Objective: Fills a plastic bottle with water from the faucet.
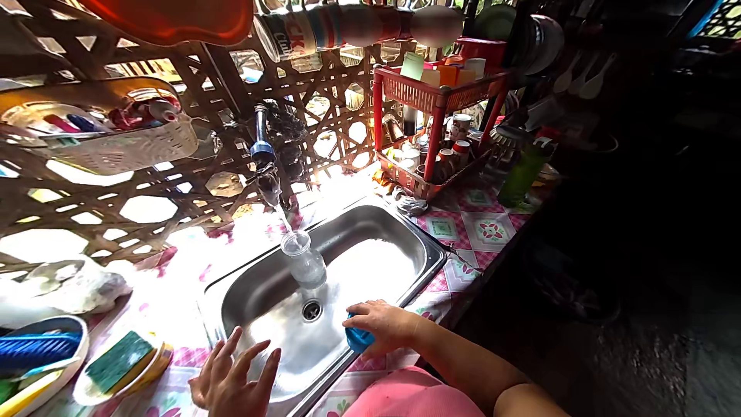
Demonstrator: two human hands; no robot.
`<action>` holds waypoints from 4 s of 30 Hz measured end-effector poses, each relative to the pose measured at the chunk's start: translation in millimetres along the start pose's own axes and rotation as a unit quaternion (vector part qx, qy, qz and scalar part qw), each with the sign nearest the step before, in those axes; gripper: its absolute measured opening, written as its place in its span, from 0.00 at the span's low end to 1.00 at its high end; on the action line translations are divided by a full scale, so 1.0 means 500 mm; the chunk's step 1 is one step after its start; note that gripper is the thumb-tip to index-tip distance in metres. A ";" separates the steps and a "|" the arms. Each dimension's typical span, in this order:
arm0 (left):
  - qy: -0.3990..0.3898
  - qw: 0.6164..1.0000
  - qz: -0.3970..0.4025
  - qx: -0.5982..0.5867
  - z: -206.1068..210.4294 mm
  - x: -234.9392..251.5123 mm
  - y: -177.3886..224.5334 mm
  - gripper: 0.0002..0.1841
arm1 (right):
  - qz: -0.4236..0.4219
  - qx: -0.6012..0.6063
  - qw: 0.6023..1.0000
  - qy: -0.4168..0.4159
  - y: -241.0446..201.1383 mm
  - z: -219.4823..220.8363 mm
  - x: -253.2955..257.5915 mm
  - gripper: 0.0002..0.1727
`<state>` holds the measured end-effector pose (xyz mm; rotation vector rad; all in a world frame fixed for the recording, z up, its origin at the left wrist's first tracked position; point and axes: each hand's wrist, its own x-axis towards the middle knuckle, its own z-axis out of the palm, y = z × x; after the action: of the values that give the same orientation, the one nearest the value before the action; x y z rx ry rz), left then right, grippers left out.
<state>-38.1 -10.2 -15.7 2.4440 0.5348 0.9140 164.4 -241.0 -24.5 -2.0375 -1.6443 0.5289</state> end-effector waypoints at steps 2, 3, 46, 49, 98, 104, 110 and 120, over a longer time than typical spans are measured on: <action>-0.003 1.000 -0.001 0.000 0.000 0.000 0.001 0.24 | -0.002 0.000 1.000 0.000 -0.002 -0.001 0.000 0.41; -0.006 1.000 -0.001 0.002 0.000 0.000 0.001 0.24 | -0.001 0.001 1.000 -0.004 -0.002 -0.002 0.001 0.41; -0.033 0.986 0.134 0.093 -0.013 0.411 0.159 0.35 | 0.316 0.765 0.391 0.403 0.003 -0.046 -0.110 0.28; -0.012 0.975 0.172 0.139 -0.010 0.515 0.185 0.32 | 0.316 0.772 0.386 0.394 -0.002 -0.043 -0.117 0.29; -0.231 0.950 -0.041 0.207 -0.076 0.672 0.233 0.34 | 0.302 0.776 0.430 0.350 -0.022 -0.047 -0.064 0.30; -0.228 0.947 -0.052 0.221 -0.075 0.671 0.245 0.35 | 0.298 0.778 0.423 0.357 -0.013 -0.048 -0.073 0.29; -0.225 0.944 -0.062 0.232 -0.078 0.673 0.252 0.34 | 0.307 0.770 0.426 0.364 -0.014 -0.050 -0.082 0.29; -0.241 0.933 -0.030 0.267 -0.082 0.671 0.249 0.36 | 0.303 0.772 0.436 0.350 -0.017 -0.048 -0.081 0.30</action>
<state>192.8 70.4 248.8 2.9706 0.7373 0.1139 162.7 -281.9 0.4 -0.8334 0.4134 0.7588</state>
